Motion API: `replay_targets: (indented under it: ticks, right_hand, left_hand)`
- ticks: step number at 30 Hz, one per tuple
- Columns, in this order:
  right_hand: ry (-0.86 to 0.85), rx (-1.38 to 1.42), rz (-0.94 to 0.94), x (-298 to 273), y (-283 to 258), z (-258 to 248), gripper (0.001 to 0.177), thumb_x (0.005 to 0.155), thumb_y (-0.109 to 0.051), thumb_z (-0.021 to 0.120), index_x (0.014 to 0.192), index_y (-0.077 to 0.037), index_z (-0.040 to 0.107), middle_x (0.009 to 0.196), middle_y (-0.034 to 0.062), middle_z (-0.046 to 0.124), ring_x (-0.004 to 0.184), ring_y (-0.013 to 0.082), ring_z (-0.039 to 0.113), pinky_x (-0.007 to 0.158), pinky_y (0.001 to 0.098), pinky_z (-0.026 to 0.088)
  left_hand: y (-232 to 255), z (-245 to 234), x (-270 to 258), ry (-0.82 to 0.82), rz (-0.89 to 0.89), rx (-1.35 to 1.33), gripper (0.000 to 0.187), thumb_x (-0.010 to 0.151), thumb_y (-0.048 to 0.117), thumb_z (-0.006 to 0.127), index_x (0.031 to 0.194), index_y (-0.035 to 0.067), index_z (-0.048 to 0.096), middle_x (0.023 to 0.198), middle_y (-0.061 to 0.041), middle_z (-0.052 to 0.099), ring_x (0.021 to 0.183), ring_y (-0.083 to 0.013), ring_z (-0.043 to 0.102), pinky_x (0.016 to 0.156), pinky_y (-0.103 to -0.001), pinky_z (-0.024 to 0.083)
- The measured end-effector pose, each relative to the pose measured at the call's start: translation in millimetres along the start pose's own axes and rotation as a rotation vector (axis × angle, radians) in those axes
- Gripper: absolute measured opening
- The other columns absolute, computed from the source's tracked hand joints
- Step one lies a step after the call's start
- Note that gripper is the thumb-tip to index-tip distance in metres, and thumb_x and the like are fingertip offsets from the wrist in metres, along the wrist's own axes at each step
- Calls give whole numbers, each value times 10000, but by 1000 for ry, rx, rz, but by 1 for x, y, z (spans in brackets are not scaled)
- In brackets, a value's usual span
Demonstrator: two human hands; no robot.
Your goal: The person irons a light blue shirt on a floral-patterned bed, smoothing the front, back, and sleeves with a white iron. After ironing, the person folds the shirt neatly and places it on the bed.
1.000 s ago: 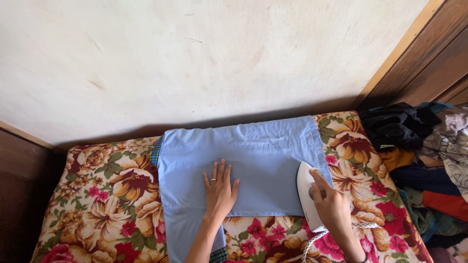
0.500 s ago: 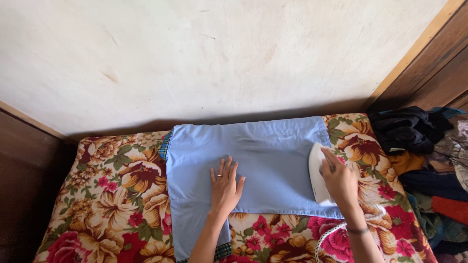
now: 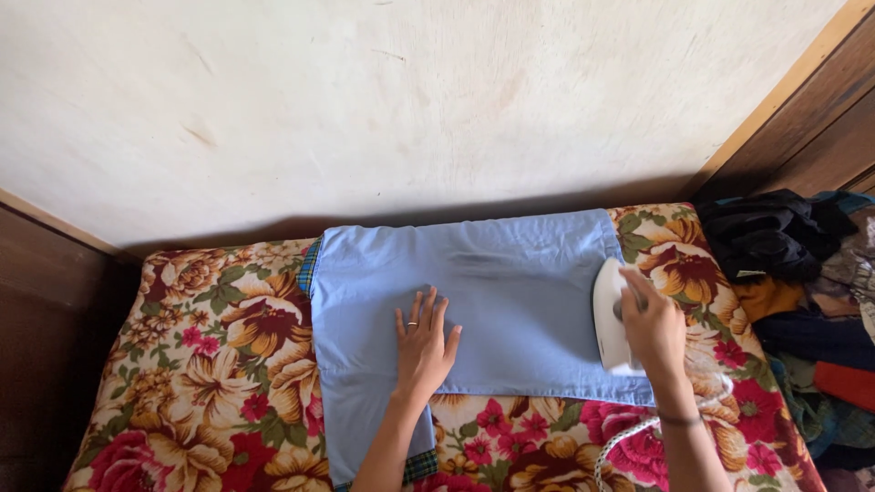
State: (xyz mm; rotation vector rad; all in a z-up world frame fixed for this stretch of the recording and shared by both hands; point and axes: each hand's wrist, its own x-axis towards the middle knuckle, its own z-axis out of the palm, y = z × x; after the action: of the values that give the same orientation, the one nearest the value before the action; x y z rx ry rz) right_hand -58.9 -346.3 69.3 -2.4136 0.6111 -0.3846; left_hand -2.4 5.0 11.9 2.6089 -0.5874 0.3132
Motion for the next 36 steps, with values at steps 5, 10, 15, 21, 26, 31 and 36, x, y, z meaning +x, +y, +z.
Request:
replay_targets:
  ticks: [5,10,15,21,26,31,36]
  right_hand:
    - [39,-32,39,43,-19,7,392,1019,-270,517,1371,-305,686,1158,161,748,937,443,686,762,548,525]
    - [9,-40,34,0,-18,-7,402,1039,-269,503,1400,-275,679,1213,121,742,970,417,695,764,542,528]
    - [-445,-48,314,-61,-52,-69,621,1006,-361,427,1616,-442,341,1162,152,768,679,245,684,705,372,637]
    - [-633,653,86,-30,79,-52,370,847,-42,728,1211,-25,665,483,125,482,376,185,405,342,312,297]
    - [-1021,428,-154,9,54,-31,450,790,-167,847,1226,-104,758,772,205,830,398,182,580,327,261,435]
    - [-1126,344,-84,-16,-82,6,559,776,-264,882,1238,21,746,526,162,680,366,182,586,340,271,445]
    - [-1216,374,-262,-55,-179,61,506,835,-290,803,1282,-74,706,531,113,613,436,177,563,421,269,422]
  left_hand:
    - [1,0,-1,2,9,-1,470,1042,359,523,1428,91,516,1614,-114,388,1516,-343,290,1179,-655,193]
    - [-2,0,-2,7,2,-21,444,1031,335,546,1406,98,525,1610,-110,397,1513,-344,302,1180,-659,186]
    - [-3,1,-2,0,15,1,473,1035,356,533,1424,86,526,1620,-114,378,1511,-347,299,1187,-653,186]
    - [-4,-1,-1,27,10,-48,408,1016,332,566,1364,119,556,1594,-99,425,1500,-336,332,1178,-654,196]
    - [-12,9,0,153,-15,-210,277,1030,256,554,1271,127,597,1528,-91,514,1460,-353,421,1153,-640,241]
    - [-30,-1,4,371,-82,-495,197,1037,140,553,1209,99,637,1443,-156,581,1353,-403,514,1106,-569,383]
    - [-63,-69,5,540,-249,-543,199,1056,148,528,1200,83,649,1454,-168,567,1376,-339,505,1171,-536,339]
